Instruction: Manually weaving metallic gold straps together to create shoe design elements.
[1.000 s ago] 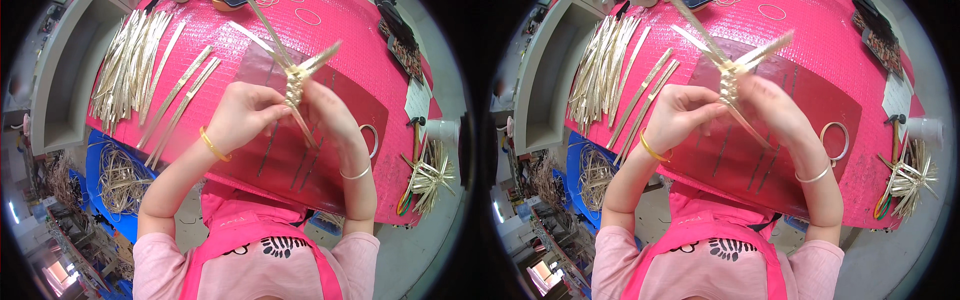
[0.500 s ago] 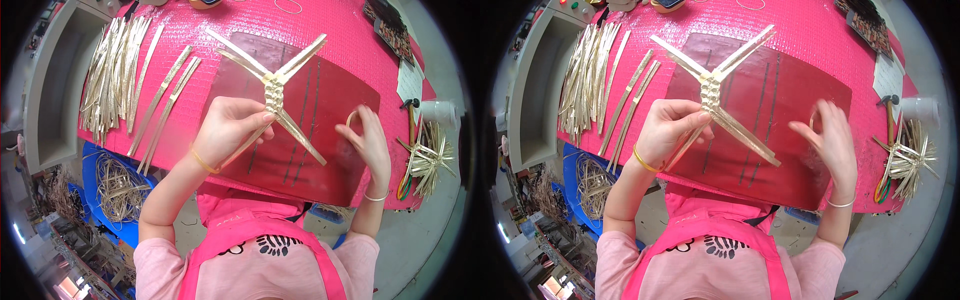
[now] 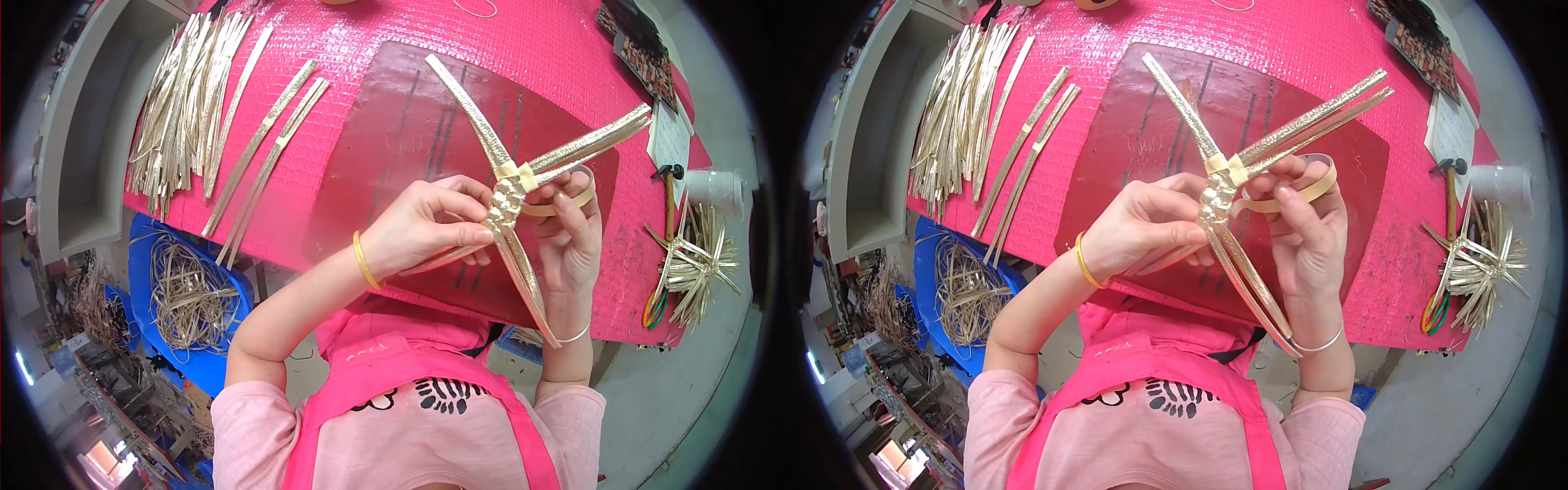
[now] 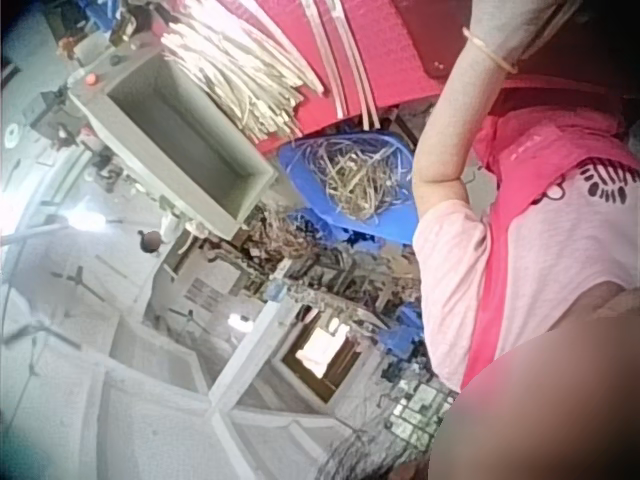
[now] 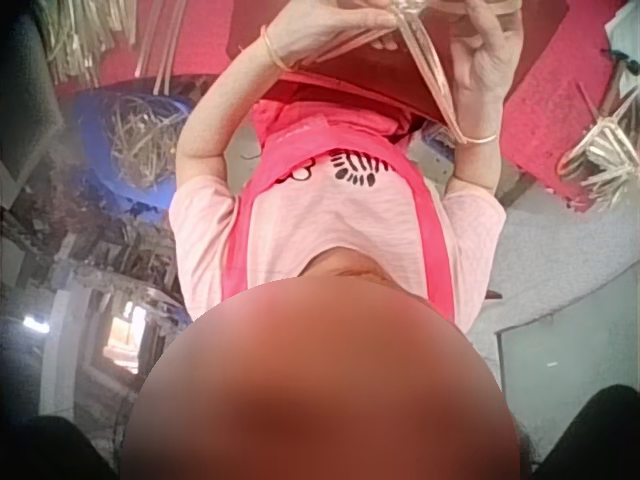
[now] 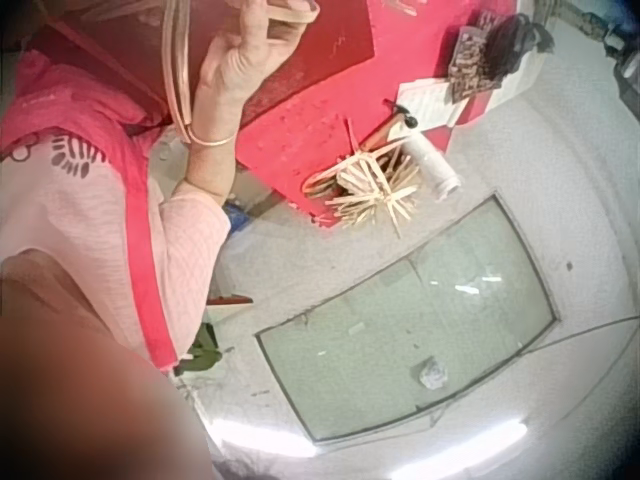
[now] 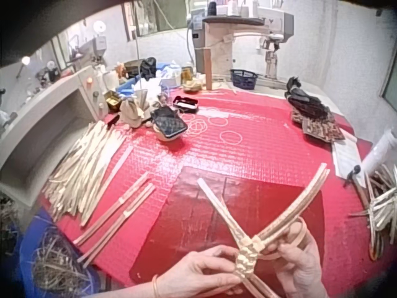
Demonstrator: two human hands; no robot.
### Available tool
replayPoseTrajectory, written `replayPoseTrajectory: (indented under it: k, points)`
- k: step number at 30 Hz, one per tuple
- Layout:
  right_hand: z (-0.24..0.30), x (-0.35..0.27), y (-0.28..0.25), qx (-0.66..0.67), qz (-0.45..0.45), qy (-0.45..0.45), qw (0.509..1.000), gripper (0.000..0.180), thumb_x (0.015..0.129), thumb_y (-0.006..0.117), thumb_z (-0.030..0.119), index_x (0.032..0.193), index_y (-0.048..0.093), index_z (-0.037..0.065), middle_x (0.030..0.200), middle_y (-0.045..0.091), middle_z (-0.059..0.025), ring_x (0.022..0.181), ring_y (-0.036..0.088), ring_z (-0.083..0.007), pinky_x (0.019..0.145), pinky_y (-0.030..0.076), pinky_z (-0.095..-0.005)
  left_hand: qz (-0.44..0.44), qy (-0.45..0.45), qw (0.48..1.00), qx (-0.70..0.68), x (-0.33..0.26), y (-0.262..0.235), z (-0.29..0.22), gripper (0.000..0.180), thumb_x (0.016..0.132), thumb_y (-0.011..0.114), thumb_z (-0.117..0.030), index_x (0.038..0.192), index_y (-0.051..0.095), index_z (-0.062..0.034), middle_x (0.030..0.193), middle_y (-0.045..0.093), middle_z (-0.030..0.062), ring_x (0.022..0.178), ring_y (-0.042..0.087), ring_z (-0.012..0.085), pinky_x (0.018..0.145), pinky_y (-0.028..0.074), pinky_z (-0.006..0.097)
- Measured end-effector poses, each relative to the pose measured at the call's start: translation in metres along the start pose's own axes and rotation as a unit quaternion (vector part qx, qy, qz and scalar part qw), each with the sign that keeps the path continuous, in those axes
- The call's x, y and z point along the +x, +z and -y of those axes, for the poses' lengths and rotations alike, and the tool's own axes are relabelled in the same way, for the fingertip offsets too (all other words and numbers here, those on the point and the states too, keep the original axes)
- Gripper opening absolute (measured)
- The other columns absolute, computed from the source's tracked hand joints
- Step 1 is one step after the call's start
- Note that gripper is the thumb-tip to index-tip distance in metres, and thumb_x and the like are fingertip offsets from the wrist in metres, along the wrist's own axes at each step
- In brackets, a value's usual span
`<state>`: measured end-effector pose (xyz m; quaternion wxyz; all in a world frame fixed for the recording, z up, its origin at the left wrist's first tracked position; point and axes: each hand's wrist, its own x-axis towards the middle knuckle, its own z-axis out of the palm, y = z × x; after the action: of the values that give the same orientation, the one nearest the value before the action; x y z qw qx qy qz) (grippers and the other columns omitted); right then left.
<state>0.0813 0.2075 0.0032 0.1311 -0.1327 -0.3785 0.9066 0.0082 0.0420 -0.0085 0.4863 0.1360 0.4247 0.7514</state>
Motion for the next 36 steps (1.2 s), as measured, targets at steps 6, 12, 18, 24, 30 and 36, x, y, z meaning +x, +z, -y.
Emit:
replayPoseTrajectory:
  k: [6,12,18,24,30,36]
  points:
    - [-0.014,-0.006,0.02,-0.034,0.011,-0.043,0.998,0.013,0.073,0.052,-0.003,0.08,0.042,0.004,0.095,0.048,-0.0113,0.081,0.054,-0.0183,0.073,0.044,-0.0302,-0.027,-0.02,0.999,-0.039,-0.001,-0.002,0.005,0.013,0.076,0.057,-0.006,0.084,0.059,0.0038,0.079,0.058,0.0092,0.065,0.059,0.0158,0.056,0.049,0.023]
    - [-0.025,0.003,0.006,-0.398,0.07,-0.203,0.892,0.024,0.072,0.05,-0.003,0.095,0.045,-0.002,0.078,0.049,-0.0069,0.067,0.052,-0.0108,0.058,0.042,-0.021,-0.035,0.013,0.997,0.075,-0.016,-0.005,-0.016,0.013,0.076,0.056,-0.006,0.084,0.059,0.0038,0.072,0.059,0.0079,0.062,0.058,0.0124,0.055,0.048,0.021]
    - [-0.014,0.022,0.014,-0.467,0.057,-0.034,0.882,0.006,0.074,0.057,0.004,0.076,0.056,-0.001,0.067,0.056,-0.0018,0.061,0.047,-0.004,0.052,0.036,-0.0183,-0.141,0.025,0.982,0.121,-0.017,-0.006,-0.02,0.015,0.079,0.053,-0.008,0.087,0.057,0.004,0.071,0.058,0.0065,0.056,0.056,0.0105,0.049,0.045,0.019]
    - [-0.012,-0.003,0.039,-0.31,0.072,0.073,0.945,0.007,0.071,0.061,0.003,0.072,0.054,0.001,0.065,0.056,-0.0032,0.056,0.05,-0.0072,0.051,0.04,-0.0179,-0.233,0.096,0.958,0.138,-0.001,-0.01,-0.005,0.017,0.081,0.05,-0.01,0.088,0.055,0.005,0.063,0.055,0.006,0.044,0.049,0.0078,0.039,0.038,0.017]
    - [-0.046,0.013,0.039,-0.16,0.027,0.063,0.985,0.009,0.074,0.058,0.002,0.074,0.05,-0.002,0.062,0.053,-0.0051,0.054,0.05,-0.0093,0.048,0.04,-0.0202,-0.211,0.123,0.961,0.131,-0.003,-0.004,-0.001,0.019,0.083,0.043,-0.006,0.097,0.051,0.0055,0.071,0.055,0.0052,0.054,0.051,0.007,0.047,0.04,0.018]
    - [-0.054,0.015,0.037,-0.135,0.031,0.073,0.988,0.009,0.073,0.06,0.007,0.073,0.053,0.002,0.066,0.051,0.001,0.057,0.042,-0.0025,0.049,0.032,-0.0149,-0.209,0.115,0.966,0.103,-0.008,0.001,0.001,0.022,0.084,0.043,-0.007,0.099,0.049,0.0075,0.072,0.056,0.0077,0.06,0.053,0.0104,0.052,0.042,0.02]
